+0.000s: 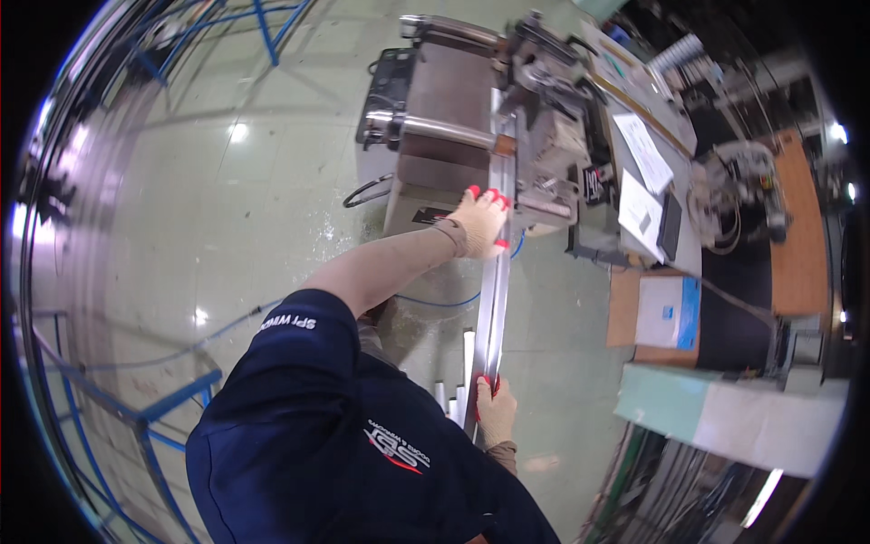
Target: The person bends metal profiles with a rolling machine by positioning the profiles, adjusting the machine clamps and rollers by hand, and feeding the profiles through the rollers.
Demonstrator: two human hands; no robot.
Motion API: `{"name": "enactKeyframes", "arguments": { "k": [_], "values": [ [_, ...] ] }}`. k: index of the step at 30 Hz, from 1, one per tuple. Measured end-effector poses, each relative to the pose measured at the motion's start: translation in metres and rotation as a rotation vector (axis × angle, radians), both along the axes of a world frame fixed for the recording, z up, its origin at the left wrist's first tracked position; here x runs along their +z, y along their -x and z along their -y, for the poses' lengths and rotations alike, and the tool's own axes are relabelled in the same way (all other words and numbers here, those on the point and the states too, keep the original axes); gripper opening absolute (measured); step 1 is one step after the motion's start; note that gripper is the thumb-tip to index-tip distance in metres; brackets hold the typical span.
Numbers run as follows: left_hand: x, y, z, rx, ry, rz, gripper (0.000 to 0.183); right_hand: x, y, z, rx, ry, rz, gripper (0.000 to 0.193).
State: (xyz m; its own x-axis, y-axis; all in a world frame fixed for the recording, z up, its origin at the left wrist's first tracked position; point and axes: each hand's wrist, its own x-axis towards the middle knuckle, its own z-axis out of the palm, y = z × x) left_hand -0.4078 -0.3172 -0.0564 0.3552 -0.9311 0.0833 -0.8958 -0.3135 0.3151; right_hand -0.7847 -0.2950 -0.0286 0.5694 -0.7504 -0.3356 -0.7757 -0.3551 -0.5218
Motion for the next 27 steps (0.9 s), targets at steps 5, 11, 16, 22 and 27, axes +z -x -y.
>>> {"name": "enactKeyframes", "arguments": {
  "k": [5, 11, 16, 22, 27],
  "values": [
    [0.023, 0.008, 0.007, 0.012, -0.088, -0.021, 0.081, -0.005, 0.022, -0.006, -0.03, -0.024, -0.126, 0.04],
    [0.014, -0.002, 0.023, 0.053, -0.081, 0.021, 0.067, -0.022, 0.019, -0.002, 0.064, 0.135, 0.039, 0.036],
    [0.023, -0.001, 0.036, 0.079, -0.295, 0.042, 0.083, -0.012, 0.01, 0.004, 0.067, 0.051, -0.039, 0.031],
    [0.014, -0.005, 0.044, 0.096, -0.369, 0.025, 0.092, -0.002, 0.006, 0.008, 0.066, -0.008, -0.074, 0.028],
    [0.013, -0.01, 0.047, 0.105, -0.389, 0.02, 0.091, -0.008, 0.003, 0.009, 0.074, -0.004, -0.08, 0.028]
  ]
}}
